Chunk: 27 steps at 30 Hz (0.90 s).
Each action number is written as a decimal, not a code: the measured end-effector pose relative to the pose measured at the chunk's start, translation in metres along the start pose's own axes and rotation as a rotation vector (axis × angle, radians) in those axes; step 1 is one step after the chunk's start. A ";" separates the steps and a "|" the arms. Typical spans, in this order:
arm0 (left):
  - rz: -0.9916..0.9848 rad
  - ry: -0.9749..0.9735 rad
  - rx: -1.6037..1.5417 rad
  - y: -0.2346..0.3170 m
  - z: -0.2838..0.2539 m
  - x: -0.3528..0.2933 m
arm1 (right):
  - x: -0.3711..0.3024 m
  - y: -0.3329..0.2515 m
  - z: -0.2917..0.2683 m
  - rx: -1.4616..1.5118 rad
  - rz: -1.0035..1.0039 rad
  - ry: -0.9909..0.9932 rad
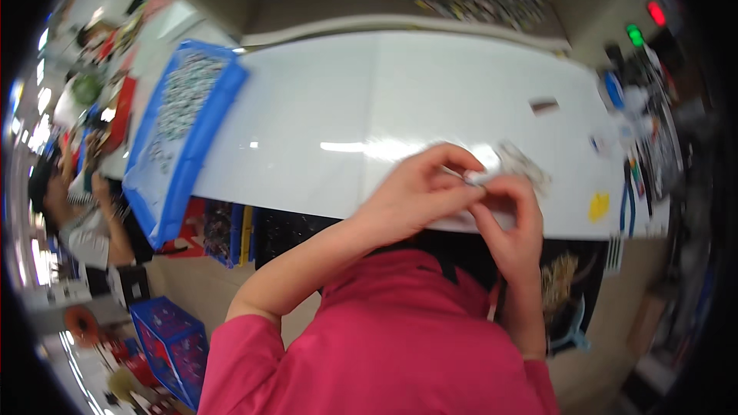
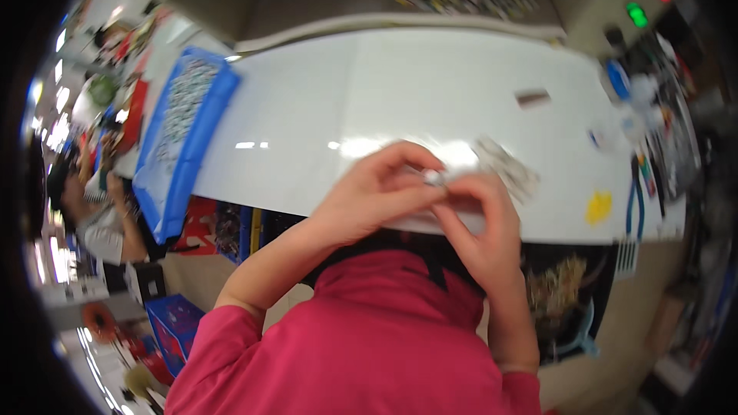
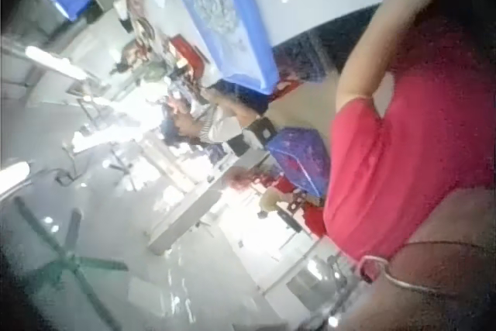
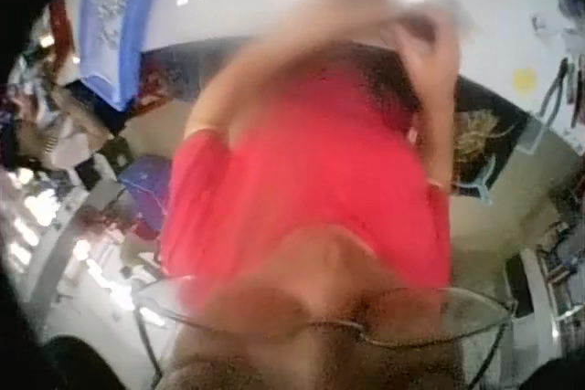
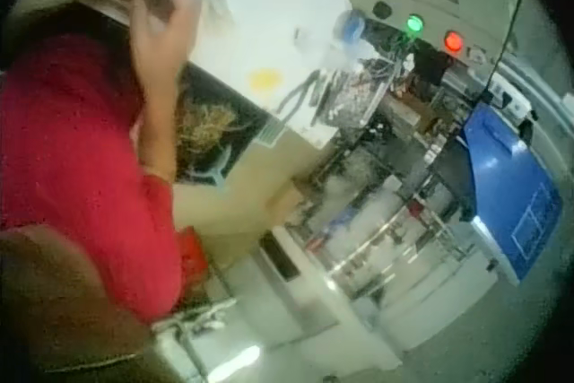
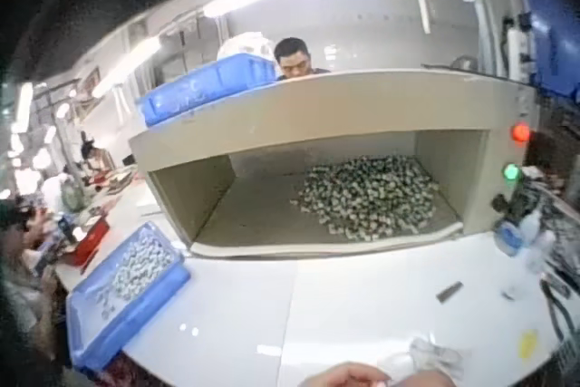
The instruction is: The person assembles figurine pieces by applying glue from a bottle with a needle applicator, pressing the parts together by hand, and placing the assembled pieces into a blue tray.
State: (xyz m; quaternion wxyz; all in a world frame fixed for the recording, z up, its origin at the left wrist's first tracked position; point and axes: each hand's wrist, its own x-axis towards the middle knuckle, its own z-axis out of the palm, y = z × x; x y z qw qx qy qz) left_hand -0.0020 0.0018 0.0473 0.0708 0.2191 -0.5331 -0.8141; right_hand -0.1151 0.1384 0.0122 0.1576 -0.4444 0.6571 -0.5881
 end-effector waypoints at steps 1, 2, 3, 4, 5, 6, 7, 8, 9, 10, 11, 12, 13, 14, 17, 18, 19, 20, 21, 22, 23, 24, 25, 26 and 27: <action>0.037 0.031 0.024 -0.006 0.000 0.000 | 0.005 -0.002 -0.002 -0.006 -0.038 -0.023; 0.078 0.054 -0.030 -0.009 0.001 -0.001 | 0.008 0.001 -0.002 -0.030 -0.005 0.008; 0.118 0.081 -0.081 -0.013 0.003 -0.001 | 0.009 0.004 -0.004 -0.033 -0.055 -0.013; 0.090 0.051 -0.082 -0.016 0.004 -0.001 | 0.007 0.007 -0.004 -0.029 -0.108 -0.038; 0.087 0.035 -0.069 -0.017 0.004 0.000 | 0.007 0.009 -0.006 -0.041 -0.089 -0.013; 0.086 0.022 -0.053 -0.017 0.004 0.001 | 0.007 0.009 -0.008 -0.055 -0.107 -0.023; 0.074 0.010 -0.050 -0.019 0.005 0.001 | 0.007 0.009 -0.010 -0.063 -0.130 -0.044; 0.100 0.004 0.019 -0.021 0.006 0.001 | 0.007 0.008 -0.012 -0.065 -0.122 -0.031; 0.127 -0.001 0.087 -0.021 0.006 0.001 | 0.007 0.007 -0.012 -0.062 -0.114 -0.030; 0.116 -0.009 0.089 -0.021 0.008 0.001 | 0.005 0.007 -0.013 -0.059 -0.103 -0.031; 0.079 0.019 0.043 -0.018 0.011 0.000 | 0.005 0.007 -0.014 -0.059 -0.094 -0.023; 0.043 0.048 -0.004 -0.017 0.012 0.000 | 0.006 0.008 -0.015 -0.057 -0.111 -0.027; 0.037 0.045 -0.001 -0.018 0.011 0.000 | 0.006 0.008 -0.015 -0.052 -0.130 -0.034; 0.037 0.040 -0.005 -0.019 0.010 -0.002 | 0.005 0.008 -0.015 -0.051 -0.125 -0.029; 0.034 0.041 -0.001 -0.020 0.009 -0.001 | 0.004 0.009 -0.015 -0.048 -0.115 -0.030; 0.034 0.050 0.005 -0.020 0.010 -0.001 | 0.004 0.009 -0.015 -0.041 -0.116 -0.028; 0.032 0.047 0.006 -0.020 0.009 0.000 | 0.005 0.009 -0.014 -0.034 -0.117 -0.026; 0.038 0.050 0.014 -0.020 0.009 0.000 | 0.005 0.009 -0.014 -0.034 -0.116 -0.023; 0.045 0.053 0.022 -0.021 0.009 0.000 | 0.005 0.009 -0.014 -0.021 -0.109 -0.027; 0.044 0.053 0.022 -0.021 0.009 0.000 | 0.005 0.009 -0.014 -0.009 -0.102 -0.032; 0.046 0.068 0.034 -0.021 0.010 0.000 | 0.005 0.008 -0.014 -0.009 -0.102 -0.032; 0.048 0.083 0.045 -0.022 0.010 0.001 | 0.005 0.007 -0.014 0.006 -0.097 -0.024; 0.047 0.085 0.045 -0.022 0.011 0.001 | 0.005 0.006 -0.013 0.023 -0.091 -0.017; 0.062 0.080 0.036 -0.022 0.011 0.001 | 0.004 0.007 -0.013 0.024 -0.091 -0.018; 0.076 0.075 0.026 -0.022 0.012 0.001 | 0.003 0.008 -0.012 0.035 -0.082 -0.010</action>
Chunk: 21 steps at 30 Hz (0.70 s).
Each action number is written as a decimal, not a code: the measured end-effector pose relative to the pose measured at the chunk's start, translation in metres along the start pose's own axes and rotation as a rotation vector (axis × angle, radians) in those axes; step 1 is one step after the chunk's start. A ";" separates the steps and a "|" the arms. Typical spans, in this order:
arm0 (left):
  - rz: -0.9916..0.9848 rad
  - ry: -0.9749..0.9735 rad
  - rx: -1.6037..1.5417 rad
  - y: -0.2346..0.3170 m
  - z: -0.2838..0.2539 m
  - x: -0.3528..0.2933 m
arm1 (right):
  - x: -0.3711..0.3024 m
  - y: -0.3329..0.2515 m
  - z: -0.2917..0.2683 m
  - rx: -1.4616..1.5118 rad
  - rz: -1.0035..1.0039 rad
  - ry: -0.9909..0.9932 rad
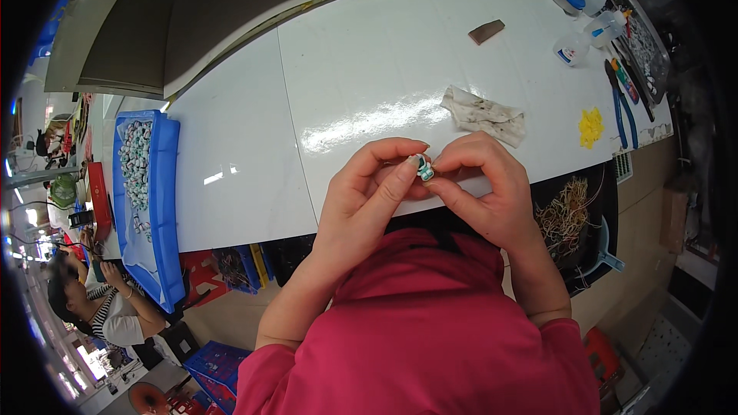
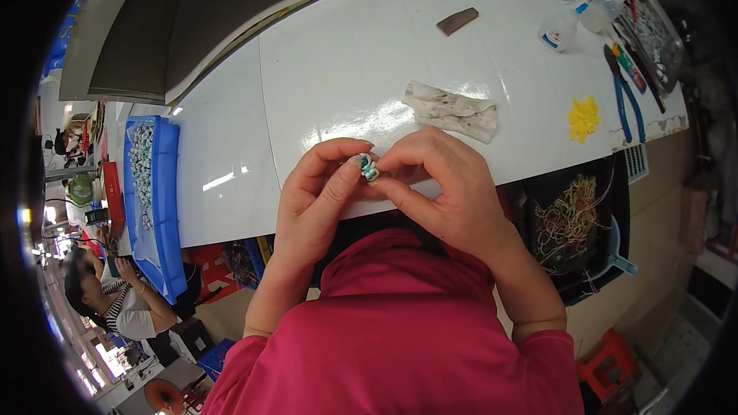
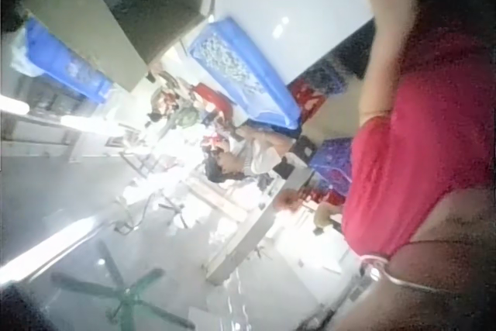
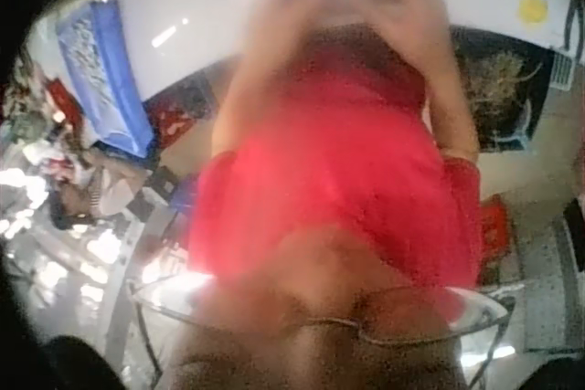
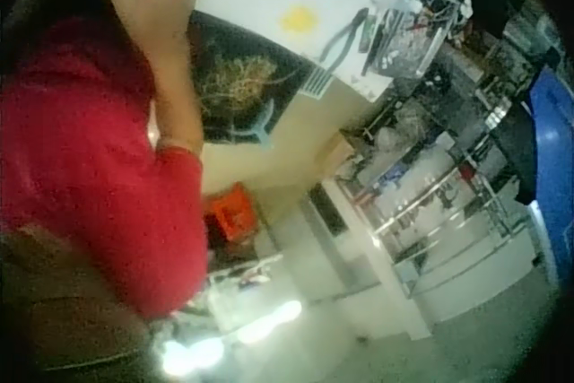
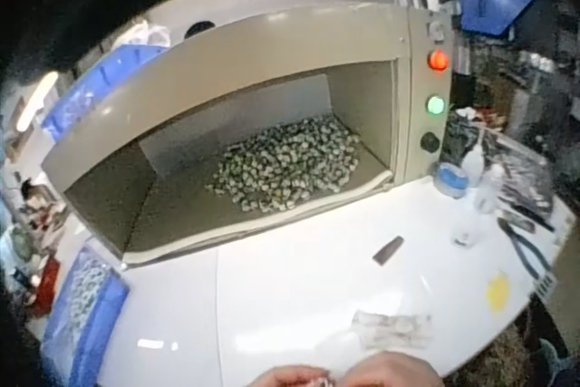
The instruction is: The person assembles figurine pieces by applying glue from a bottle with a needle applicator, pressing the parts together by hand, and placing the assembled pieces into a blue tray.
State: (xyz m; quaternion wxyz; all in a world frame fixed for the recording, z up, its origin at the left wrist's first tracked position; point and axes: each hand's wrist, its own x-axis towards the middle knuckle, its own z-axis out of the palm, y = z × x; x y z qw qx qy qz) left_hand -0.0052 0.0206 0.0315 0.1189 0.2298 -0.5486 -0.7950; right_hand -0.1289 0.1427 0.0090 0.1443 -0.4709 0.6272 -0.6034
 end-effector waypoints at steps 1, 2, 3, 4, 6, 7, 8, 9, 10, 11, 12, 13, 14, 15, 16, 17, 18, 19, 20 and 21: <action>-0.001 0.002 -0.002 0.000 0.001 -0.001 | -0.001 0.001 0.000 0.011 0.009 0.008; 0.006 -0.007 0.000 0.000 0.001 -0.001 | -0.001 0.001 0.000 0.011 0.010 0.005; 0.012 -0.016 0.002 0.000 0.001 -0.001 | -0.001 0.001 0.000 0.001 -0.008 0.005; 0.011 -0.015 0.001 0.000 0.000 -0.002 | 0.000 0.002 0.000 -0.009 -0.026 0.007; 0.010 -0.023 0.037 0.000 -0.001 -0.003 | -0.001 0.002 0.000 -0.028 -0.038 0.005; 0.011 -0.023 0.035 -0.001 -0.001 -0.002 | -0.001 0.003 -0.001 -0.048 -0.053 0.005; 0.023 -0.021 0.036 -0.002 -0.001 -0.002 | -0.001 0.003 0.000 -0.050 -0.054 0.004; 0.035 -0.019 0.038 -0.002 -0.001 -0.002 | -0.001 0.002 0.002 -0.042 -0.045 0.018; 0.037 -0.020 0.037 -0.003 0.000 -0.002 | -0.001 0.002 0.002 -0.034 -0.037 0.032; 0.047 -0.012 0.035 -0.003 0.000 -0.002 | -0.002 0.002 0.002 -0.035 -0.039 0.033; 0.056 -0.005 0.034 -0.003 0.001 -0.002 | -0.004 0.001 0.002 -0.023 -0.004 0.005; 0.056 -0.008 0.036 -0.003 0.000 -0.003 | -0.005 0.001 0.001 -0.010 0.030 -0.021; 0.053 -0.013 0.042 -0.003 0.000 -0.004 | -0.005 0.001 0.001 -0.010 0.030 -0.016; 0.049 -0.019 0.049 -0.004 -0.001 -0.004 | -0.004 0.000 0.000 -0.036 0.005 -0.025; 0.046 -0.025 0.054 -0.004 -0.002 -0.004 | -0.003 0.000 0.000 -0.063 -0.020 -0.032; 0.062 -0.010 0.087 -0.005 -0.002 -0.004 | -0.002 0.000 0.001 -0.062 -0.017 -0.023; 0.077 0.005 0.121 -0.006 -0.002 -0.004 | -0.001 0.000 0.003 -0.046 -0.020 0.016; 0.072 0.002 0.128 -0.005 -0.002 -0.003 | 0.000 0.001 0.004 -0.030 -0.024 0.054; 0.066 -0.014 0.092 -0.005 -0.002 -0.003 | 0.000 0.002 0.004 -0.024 -0.020 0.062; 0.059 -0.028 0.056 -0.005 -0.003 -0.002 | 0.000 0.004 0.004 -0.014 -0.012 0.058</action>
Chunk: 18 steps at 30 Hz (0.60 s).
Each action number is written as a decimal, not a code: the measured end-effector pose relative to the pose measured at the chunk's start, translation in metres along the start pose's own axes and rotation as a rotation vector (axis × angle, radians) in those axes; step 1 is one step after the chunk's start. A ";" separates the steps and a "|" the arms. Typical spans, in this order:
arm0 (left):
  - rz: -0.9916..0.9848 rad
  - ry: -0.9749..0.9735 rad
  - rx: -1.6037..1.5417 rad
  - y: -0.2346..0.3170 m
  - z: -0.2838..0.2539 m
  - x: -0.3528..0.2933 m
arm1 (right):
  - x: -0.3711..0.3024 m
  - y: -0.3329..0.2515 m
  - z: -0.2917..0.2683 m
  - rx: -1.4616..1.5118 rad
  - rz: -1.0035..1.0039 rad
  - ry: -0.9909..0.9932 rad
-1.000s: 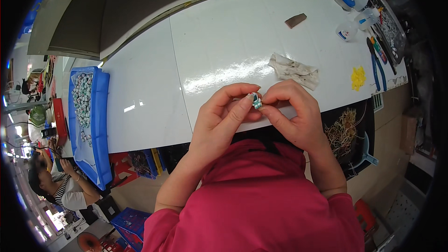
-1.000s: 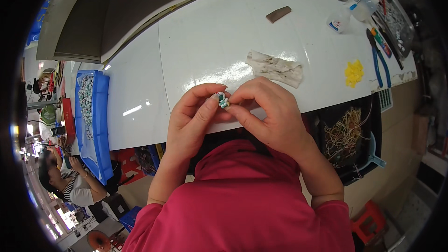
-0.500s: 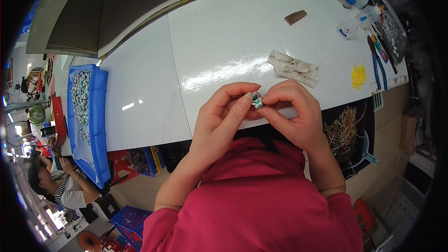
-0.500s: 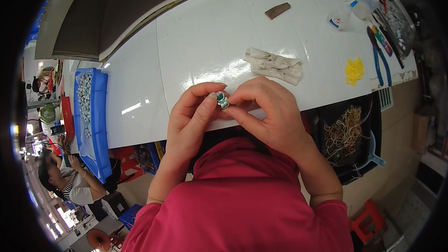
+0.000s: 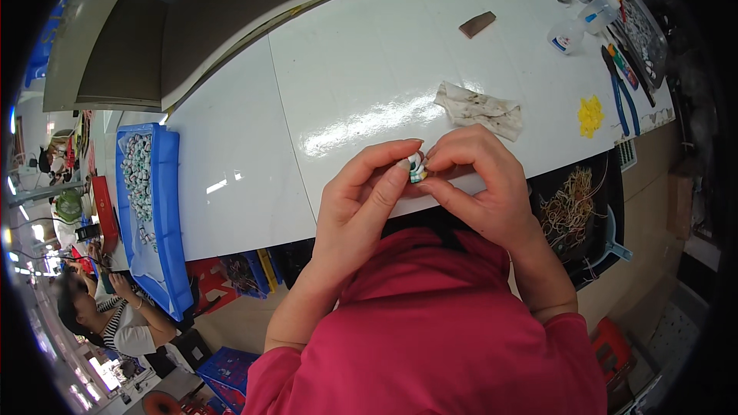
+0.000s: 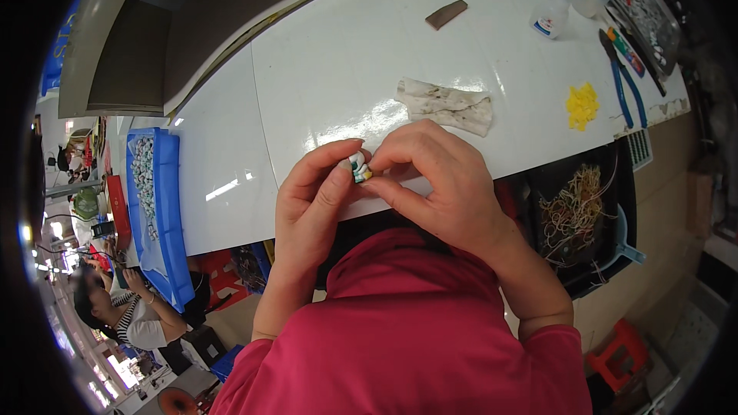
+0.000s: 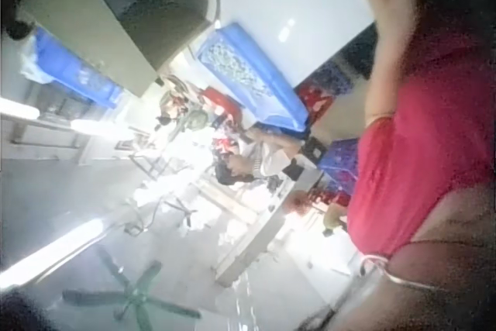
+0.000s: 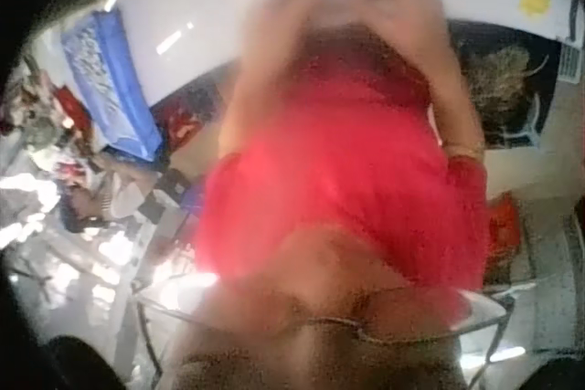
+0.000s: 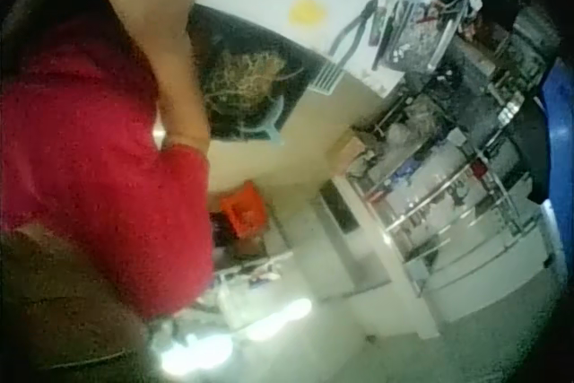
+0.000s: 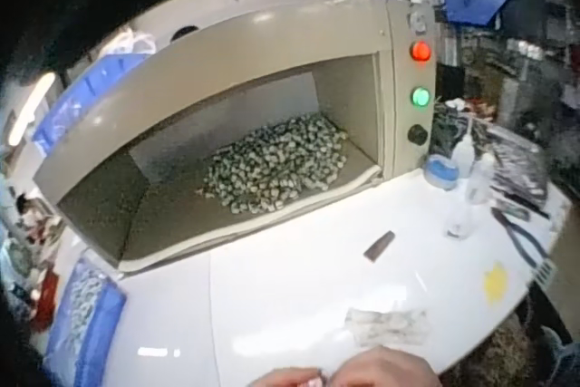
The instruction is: The person assembles figurine pieces by applying glue from a bottle with a needle applicator, pressing the parts together by hand, and placing the assembled pieces into a blue tray.
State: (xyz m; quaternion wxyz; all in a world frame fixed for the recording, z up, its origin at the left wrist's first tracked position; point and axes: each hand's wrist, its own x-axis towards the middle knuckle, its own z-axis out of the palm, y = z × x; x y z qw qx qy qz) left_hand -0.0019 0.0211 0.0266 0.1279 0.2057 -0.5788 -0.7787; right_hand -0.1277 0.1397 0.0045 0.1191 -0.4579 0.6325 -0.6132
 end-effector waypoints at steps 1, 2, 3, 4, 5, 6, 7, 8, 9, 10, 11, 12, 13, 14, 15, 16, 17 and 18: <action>-0.002 -0.010 -0.005 0.001 0.001 0.000 | 0.000 -0.002 -0.001 -0.007 0.006 -0.007; -0.011 -0.004 -0.024 0.002 0.002 0.001 | 0.000 -0.003 -0.002 -0.015 0.011 -0.003; -0.020 0.001 -0.044 0.002 0.002 0.001 | 0.000 -0.005 -0.003 -0.034 0.007 -0.008; -0.024 0.004 -0.037 0.002 0.003 0.002 | 0.001 -0.004 -0.003 -0.036 0.000 -0.017; -0.003 0.013 -0.003 0.001 0.004 0.003 | 0.002 -0.003 -0.004 -0.030 0.000 -0.015; 0.018 0.020 0.030 0.000 0.004 0.004 | 0.002 -0.003 -0.006 -0.031 0.000 -0.025; 0.015 0.022 0.034 -0.001 0.003 0.005 | 0.001 -0.002 -0.006 -0.030 0.001 -0.033; 0.047 -0.009 0.074 -0.002 0.001 0.006 | 0.001 -0.001 -0.007 -0.027 0.002 -0.032; 0.080 -0.041 0.114 -0.002 0.000 0.006 | 0.001 0.000 -0.008 -0.023 0.021 -0.051; 0.078 -0.042 0.116 -0.003 -0.001 0.006 | 0.000 0.001 -0.008 -0.021 0.041 -0.067; 0.090 -0.052 0.149 -0.003 -0.002 0.005 | -0.001 0.001 -0.008 -0.022 0.041 -0.065; 0.104 -0.061 0.182 -0.002 -0.002 0.004 | -0.002 0.000 -0.007 0.010 0.065 -0.075; 0.110 -0.065 0.180 -0.002 -0.002 0.003 | -0.002 0.000 -0.008 0.037 0.086 -0.086; 0.048 -0.031 0.104 -0.001 0.000 0.001 | -0.002 0.000 -0.008 0.031 0.082 -0.084; -0.013 0.001 0.028 -0.001 0.001 0.001 | -0.002 0.001 -0.009 0.013 0.039 -0.074; -0.006 -0.006 0.026 -0.002 0.003 0.001 | -0.003 0.001 -0.010 -0.006 -0.004 -0.062; -0.018 0.023 -0.054 -0.004 0.005 0.003 | -0.003 0.001 -0.013 -0.015 -0.009 -0.059; -0.031 0.050 -0.134 -0.005 0.007 0.005 | -0.003 0.002 -0.016 -0.040 -0.054 -0.058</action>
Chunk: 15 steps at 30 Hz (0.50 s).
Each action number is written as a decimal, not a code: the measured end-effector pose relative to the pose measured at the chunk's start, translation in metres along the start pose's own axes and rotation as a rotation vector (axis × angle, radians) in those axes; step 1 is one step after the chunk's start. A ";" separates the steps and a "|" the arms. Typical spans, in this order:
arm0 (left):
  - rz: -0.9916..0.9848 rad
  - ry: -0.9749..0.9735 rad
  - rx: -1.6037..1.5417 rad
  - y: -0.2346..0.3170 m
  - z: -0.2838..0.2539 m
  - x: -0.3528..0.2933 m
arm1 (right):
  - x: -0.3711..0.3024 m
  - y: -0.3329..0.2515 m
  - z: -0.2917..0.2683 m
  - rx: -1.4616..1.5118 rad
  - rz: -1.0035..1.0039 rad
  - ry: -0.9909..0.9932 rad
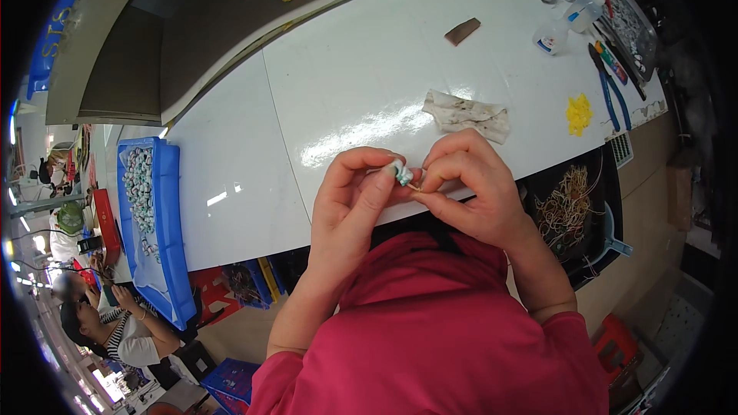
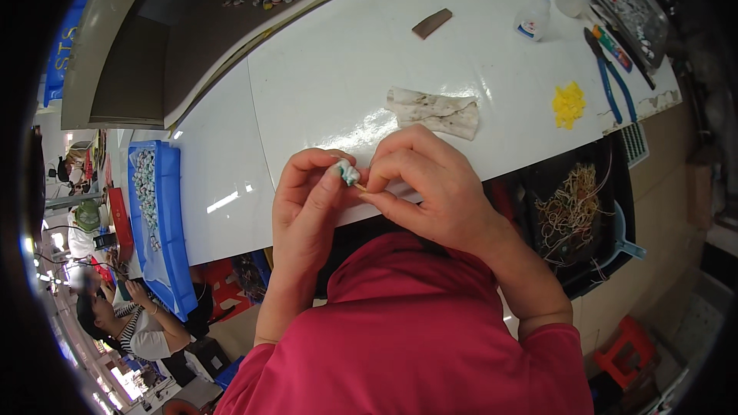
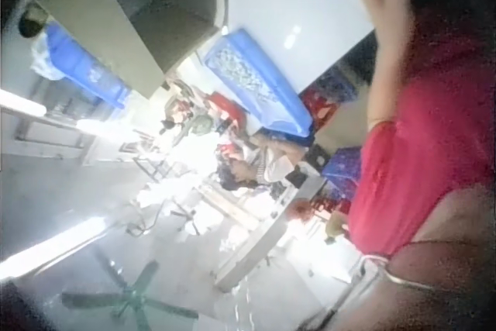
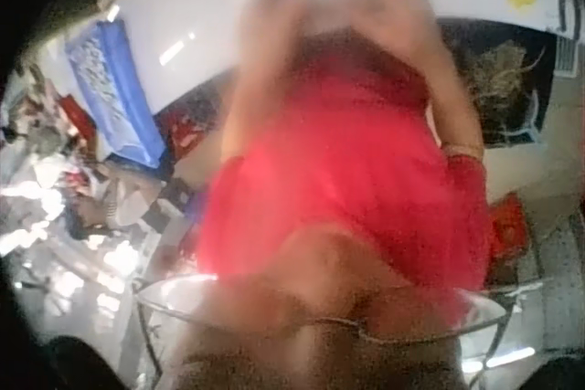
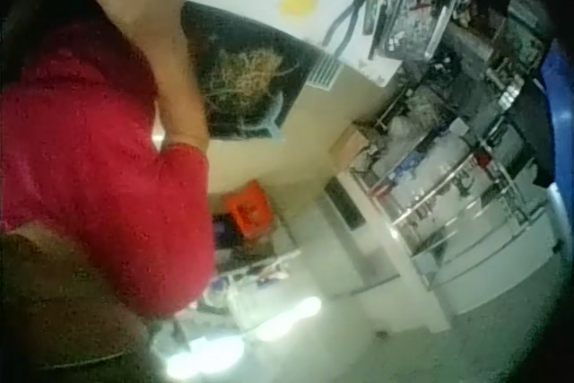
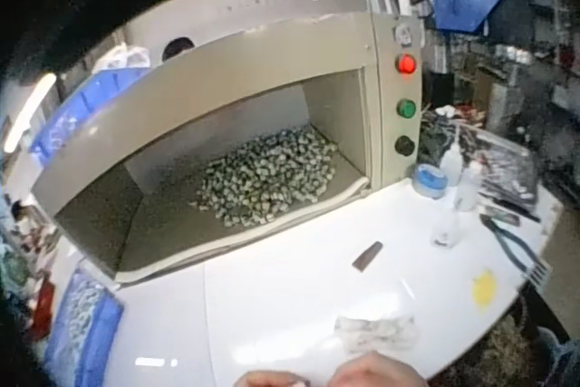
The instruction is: The person assembles figurine pieces by applying glue from a bottle with a needle applicator, pressing the parts together by hand, and placing the assembled pieces into a blue tray.
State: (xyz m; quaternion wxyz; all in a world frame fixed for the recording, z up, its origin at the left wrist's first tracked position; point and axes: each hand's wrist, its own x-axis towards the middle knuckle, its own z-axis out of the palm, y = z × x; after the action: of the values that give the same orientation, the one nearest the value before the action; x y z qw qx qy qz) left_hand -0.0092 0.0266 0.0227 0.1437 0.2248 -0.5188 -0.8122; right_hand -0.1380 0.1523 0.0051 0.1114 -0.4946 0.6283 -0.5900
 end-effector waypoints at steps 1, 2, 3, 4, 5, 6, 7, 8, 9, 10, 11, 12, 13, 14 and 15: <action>0.002 -0.004 -0.003 0.000 0.002 0.000 | -0.002 0.000 -0.001 -0.022 -0.042 -0.001; -0.019 0.019 -0.109 0.000 0.005 0.001 | -0.003 -0.002 -0.005 -0.028 -0.043 -0.001; -0.042 0.042 -0.217 0.001 0.008 0.002 | -0.003 -0.005 -0.009 -0.034 -0.038 -0.005; -0.062 0.020 -0.266 0.004 0.010 0.003 | -0.003 -0.007 -0.013 -0.035 -0.039 -0.011; -0.056 0.021 -0.270 0.002 0.008 0.005 | -0.006 -0.008 -0.019 -0.037 -0.043 -0.016; -0.103 -0.018 -0.333 -0.001 0.005 0.007 | -0.012 -0.009 -0.026 0.019 0.031 0.012; -0.146 -0.059 -0.394 -0.002 0.003 0.008 | -0.016 -0.009 -0.036 0.075 0.102 0.040; -0.160 -0.062 -0.410 -0.001 0.003 0.009 | -0.016 -0.012 -0.049 0.012 0.175 0.059; -0.149 -0.060 -0.420 0.000 0.002 0.010 | -0.016 -0.013 -0.063 -0.052 0.245 0.076; -0.162 -0.062 -0.423 -0.001 0.003 0.011 | -0.019 -0.012 -0.078 -0.167 0.297 0.113; -0.169 -0.060 -0.427 -0.002 0.002 0.012 | -0.020 -0.009 -0.092 -0.279 0.342 0.146; -0.159 -0.060 -0.442 -0.002 0.002 0.013 | -0.019 -0.006 -0.104 -0.292 0.336 0.133; -0.178 -0.064 -0.448 0.000 0.000 0.013 | -0.018 -0.005 -0.114 -0.461 0.456 0.129; -0.197 -0.069 -0.455 0.001 -0.001 0.013 | -0.016 -0.005 -0.122 -0.634 0.574 0.126; -0.192 -0.075 -0.473 0.001 0.000 0.013 | -0.014 -0.005 -0.128 -0.653 0.570 0.120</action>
State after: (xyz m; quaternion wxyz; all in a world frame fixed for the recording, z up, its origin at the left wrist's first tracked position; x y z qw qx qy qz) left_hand -0.0206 0.0197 0.0205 0.0953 0.2027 -0.2956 -0.9287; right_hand -0.2216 0.2441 0.0389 0.0708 -0.2757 0.8986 -0.3339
